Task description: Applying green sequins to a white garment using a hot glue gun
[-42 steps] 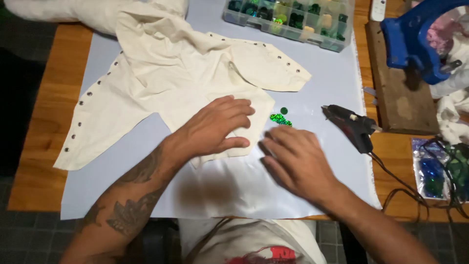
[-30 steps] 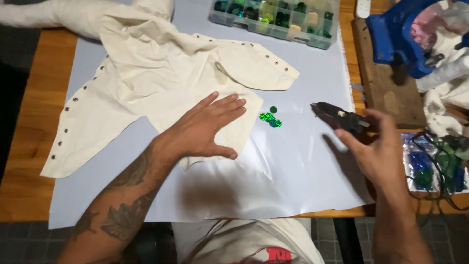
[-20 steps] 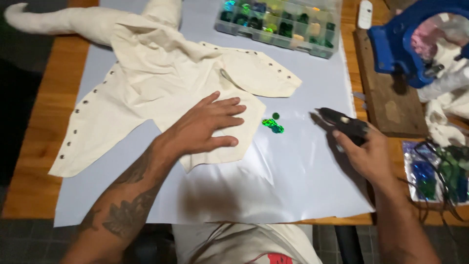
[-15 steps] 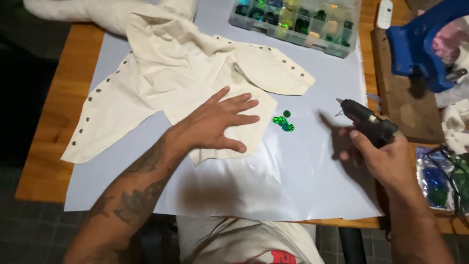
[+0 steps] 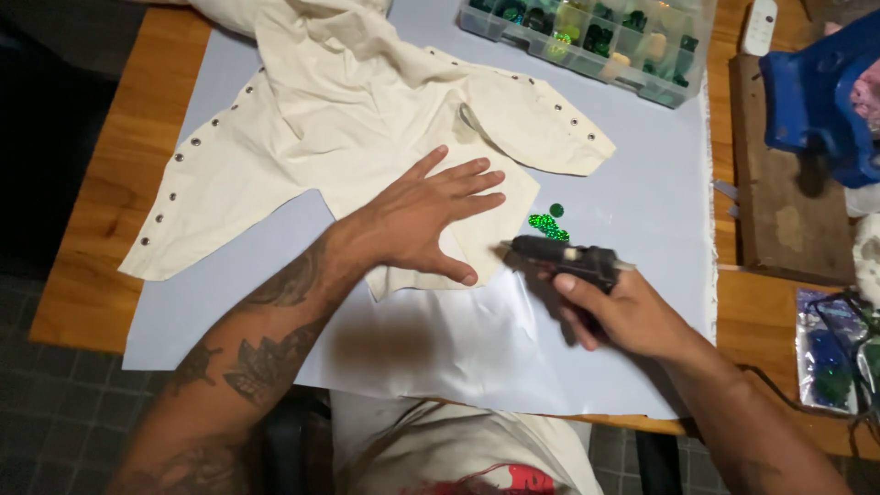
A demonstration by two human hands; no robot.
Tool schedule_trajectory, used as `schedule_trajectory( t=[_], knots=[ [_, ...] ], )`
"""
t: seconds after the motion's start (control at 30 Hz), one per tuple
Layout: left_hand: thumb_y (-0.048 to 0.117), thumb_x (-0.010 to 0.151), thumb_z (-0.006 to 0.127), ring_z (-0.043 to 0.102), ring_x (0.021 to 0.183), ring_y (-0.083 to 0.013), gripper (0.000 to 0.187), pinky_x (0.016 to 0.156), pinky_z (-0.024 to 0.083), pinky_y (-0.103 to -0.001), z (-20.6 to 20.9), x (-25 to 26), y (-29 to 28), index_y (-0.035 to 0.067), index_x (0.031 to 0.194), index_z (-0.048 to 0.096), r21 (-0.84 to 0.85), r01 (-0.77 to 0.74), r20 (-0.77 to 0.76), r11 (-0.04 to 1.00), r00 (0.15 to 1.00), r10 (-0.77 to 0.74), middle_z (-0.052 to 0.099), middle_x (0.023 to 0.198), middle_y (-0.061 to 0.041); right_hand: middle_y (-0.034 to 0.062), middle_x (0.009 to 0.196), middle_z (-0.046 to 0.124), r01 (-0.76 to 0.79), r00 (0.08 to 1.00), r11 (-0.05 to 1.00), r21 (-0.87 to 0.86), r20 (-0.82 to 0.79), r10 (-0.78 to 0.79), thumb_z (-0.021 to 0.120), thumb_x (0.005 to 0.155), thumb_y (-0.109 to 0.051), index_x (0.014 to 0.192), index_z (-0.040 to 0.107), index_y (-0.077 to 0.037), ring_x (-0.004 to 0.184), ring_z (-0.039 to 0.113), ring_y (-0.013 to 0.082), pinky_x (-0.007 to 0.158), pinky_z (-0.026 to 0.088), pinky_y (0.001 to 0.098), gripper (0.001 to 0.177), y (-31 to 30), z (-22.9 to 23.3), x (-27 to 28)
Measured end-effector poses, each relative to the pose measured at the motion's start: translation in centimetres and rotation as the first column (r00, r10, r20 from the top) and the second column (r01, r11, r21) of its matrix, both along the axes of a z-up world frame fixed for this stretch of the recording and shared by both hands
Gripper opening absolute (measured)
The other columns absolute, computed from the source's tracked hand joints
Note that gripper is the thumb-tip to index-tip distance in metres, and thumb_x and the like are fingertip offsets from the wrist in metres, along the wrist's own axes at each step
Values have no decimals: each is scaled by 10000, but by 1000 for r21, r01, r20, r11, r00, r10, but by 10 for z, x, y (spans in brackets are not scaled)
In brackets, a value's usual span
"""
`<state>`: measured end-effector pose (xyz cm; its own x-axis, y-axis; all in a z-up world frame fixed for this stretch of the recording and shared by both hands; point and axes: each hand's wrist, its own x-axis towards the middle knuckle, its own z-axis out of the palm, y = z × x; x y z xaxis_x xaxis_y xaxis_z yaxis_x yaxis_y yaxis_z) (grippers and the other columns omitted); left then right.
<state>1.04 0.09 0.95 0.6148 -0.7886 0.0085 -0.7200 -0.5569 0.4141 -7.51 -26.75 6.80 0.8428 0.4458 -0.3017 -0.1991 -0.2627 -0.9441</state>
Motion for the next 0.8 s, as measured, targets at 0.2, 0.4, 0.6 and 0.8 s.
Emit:
schedule_trajectory(
  t=[0.2, 0.4, 0.6, 0.8],
  knots=[
    [828, 690, 699, 225, 1556, -222, 1098, 1277, 22, -551, 3, 0, 1, 199, 1545, 418, 3, 17, 6, 1000, 1000, -17, 349, 1653, -37, 153, 374, 591, -47, 998, 994, -100, -39, 43, 595, 1008, -194, 676, 668, 29, 269, 554, 214, 321, 443, 309, 406, -15, -36, 2],
    [618, 874, 692, 379, 1490, -264, 767, 1249, 115, -578, -4, 1, 3, 144, 1458, 541, -177, -23, -6, 984, 1000, 22, 523, 1534, -91, 160, 474, 565, 68, 986, 954, 293, 125, -109, 544, 998, -231, 1015, 689, 57, 229, 540, 204, 255, 409, 292, 323, -41, -60, -9],
    [439, 930, 663, 569, 1005, -183, 173, 854, 451, -396, -19, 32, -59, 308, 967, 769, -197, 16, 205, 980, 978, 26, 620, 951, 73, 141, 516, 480, 249, 919, 834, 492, 152, -364, 414, 1047, -356, 1155, 604, 68, 193, 476, 198, 208, 361, 255, 477, -98, -95, 7],
    [298, 886, 731, 635, 934, -299, 139, 808, 516, -462, -13, 48, -103, 196, 961, 789, -151, -86, 44, 985, 995, 93, 636, 874, -54, 119, 512, 469, 263, 912, 846, 463, 168, -375, 488, 1015, -341, 1116, 632, 60, 202, 479, 196, 216, 359, 270, 439, -94, -87, 0]
  ],
)
